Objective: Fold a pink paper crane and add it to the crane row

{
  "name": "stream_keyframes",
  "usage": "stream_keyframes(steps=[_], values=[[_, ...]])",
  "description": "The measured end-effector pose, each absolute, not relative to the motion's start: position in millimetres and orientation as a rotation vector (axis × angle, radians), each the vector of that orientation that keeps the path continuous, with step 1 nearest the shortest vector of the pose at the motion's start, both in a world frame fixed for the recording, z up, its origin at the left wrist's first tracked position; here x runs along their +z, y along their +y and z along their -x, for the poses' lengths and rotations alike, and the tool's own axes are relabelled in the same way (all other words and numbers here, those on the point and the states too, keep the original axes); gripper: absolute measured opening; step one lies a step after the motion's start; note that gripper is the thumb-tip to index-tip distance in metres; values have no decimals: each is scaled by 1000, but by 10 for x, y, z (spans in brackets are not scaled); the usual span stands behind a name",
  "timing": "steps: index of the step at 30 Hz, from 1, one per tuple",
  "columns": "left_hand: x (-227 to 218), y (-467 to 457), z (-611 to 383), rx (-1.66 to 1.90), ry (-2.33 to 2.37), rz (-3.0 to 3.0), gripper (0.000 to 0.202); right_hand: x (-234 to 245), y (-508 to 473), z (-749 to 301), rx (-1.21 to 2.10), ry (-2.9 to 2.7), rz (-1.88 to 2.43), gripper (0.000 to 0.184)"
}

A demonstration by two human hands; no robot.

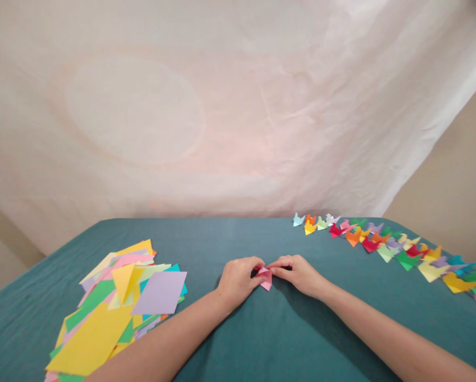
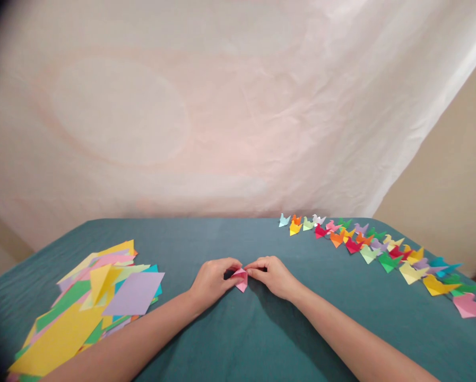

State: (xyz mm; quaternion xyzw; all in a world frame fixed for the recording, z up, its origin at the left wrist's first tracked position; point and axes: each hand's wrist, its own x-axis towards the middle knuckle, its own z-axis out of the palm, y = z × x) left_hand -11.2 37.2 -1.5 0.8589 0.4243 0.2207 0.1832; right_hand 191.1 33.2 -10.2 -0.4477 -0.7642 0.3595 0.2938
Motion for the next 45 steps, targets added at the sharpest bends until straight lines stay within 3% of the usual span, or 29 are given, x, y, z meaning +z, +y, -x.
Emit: stream_keyframes(steps=[45], values=[[-50, 382, 97, 802, 1125, -2126, 21, -134, 256, -1743, 621, -1988, 1430, 21]])
